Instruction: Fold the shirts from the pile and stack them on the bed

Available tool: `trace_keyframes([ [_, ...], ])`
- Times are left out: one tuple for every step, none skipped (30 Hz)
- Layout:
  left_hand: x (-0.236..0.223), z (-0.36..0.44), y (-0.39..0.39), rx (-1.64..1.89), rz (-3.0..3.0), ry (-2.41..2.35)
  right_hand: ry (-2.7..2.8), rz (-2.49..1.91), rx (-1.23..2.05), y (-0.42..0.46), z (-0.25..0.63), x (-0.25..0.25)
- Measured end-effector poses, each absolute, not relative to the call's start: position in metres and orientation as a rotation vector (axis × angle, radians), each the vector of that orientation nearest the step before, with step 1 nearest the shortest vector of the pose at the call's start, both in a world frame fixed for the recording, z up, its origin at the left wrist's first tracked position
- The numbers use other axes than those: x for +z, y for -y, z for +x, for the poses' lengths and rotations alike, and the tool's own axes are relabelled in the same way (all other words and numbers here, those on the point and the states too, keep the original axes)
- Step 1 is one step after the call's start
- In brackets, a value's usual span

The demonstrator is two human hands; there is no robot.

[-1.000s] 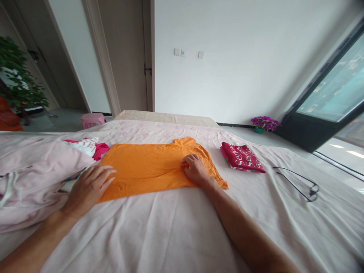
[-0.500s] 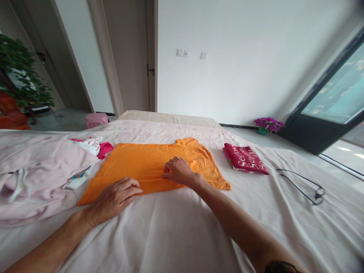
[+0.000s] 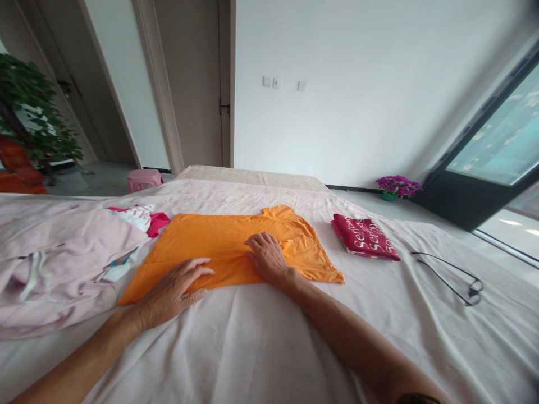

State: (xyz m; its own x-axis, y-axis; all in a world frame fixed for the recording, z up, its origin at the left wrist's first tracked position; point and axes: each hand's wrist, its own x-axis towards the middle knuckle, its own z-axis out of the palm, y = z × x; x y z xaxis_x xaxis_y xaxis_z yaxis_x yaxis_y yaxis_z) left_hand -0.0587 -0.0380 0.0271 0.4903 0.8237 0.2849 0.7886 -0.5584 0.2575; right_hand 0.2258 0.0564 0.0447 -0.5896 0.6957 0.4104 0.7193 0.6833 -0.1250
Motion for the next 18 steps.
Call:
trace_keyframes([
  [0.025,-0.061,0.037,0.559,2.64,-1.43,2.44,-1.091,-0.078,-0.053,0.228,0.045],
  [0.023,-0.063,0.036,0.532,2.655,-1.431,2.412,-1.098,-0.079,-0.05,0.231,0.046],
  [0.021,-0.065,0.035,0.497,2.679,-1.428,2.382,-1.121,-0.078,-0.046,0.235,0.047],
  [0.019,-0.066,0.035,0.457,2.708,-1.425,2.354,-1.157,-0.075,-0.041,0.24,0.047],
  [0.017,-0.068,0.034,0.417,2.741,-1.421,2.331,-1.2,-0.072,-0.037,0.246,0.047],
  [0.015,-0.069,0.034,0.379,2.776,-1.42,2.313,-1.249,-0.07,-0.033,0.254,0.047],
  [0.013,-0.069,0.033,0.349,2.811,-1.421,2.305,-1.306,-0.07,-0.028,0.262,0.045],
  [0.012,-0.069,0.033,0.33,2.846,-1.419,2.304,-1.376,-0.068,-0.025,0.272,0.043],
  [0.01,-0.069,0.033,0.322,2.878,-1.418,2.313,-1.46,-0.063,-0.022,0.282,0.041],
  [0.009,-0.069,0.034,0.323,2.905,-1.42,2.331,-1.554,-0.049,-0.019,0.293,0.038],
  [0.008,-0.069,0.034,0.328,2.927,-1.421,2.356,-1.647,-0.03,-0.018,0.305,0.036],
  [0.008,-0.068,0.034,0.335,2.945,-1.423,2.382,-1.735,-0.008,-0.017,0.317,0.033],
  [0.007,-0.068,0.034,0.344,2.96,-1.424,2.402,-1.816,0.009,-0.017,0.328,0.032],
  [0.007,-0.069,0.034,0.349,2.971,-1.427,2.415,-1.881,0.016,-0.017,0.339,0.031],
  [0.007,-0.069,0.035,0.351,2.976,-1.434,2.414,-1.94,0.014,-0.018,0.349,0.031],
  [0.007,-0.07,0.035,0.348,2.977,-1.442,2.405,-1.988,0.006,-0.019,0.357,0.031],
  [0.006,-0.072,0.035,0.342,2.974,-1.451,2.391,-2.025,-0.003,-0.02,0.364,0.031],
  [0.006,-0.074,0.035,0.335,2.967,-1.462,2.378,-2.05,-0.01,-0.021,0.37,0.032],
])
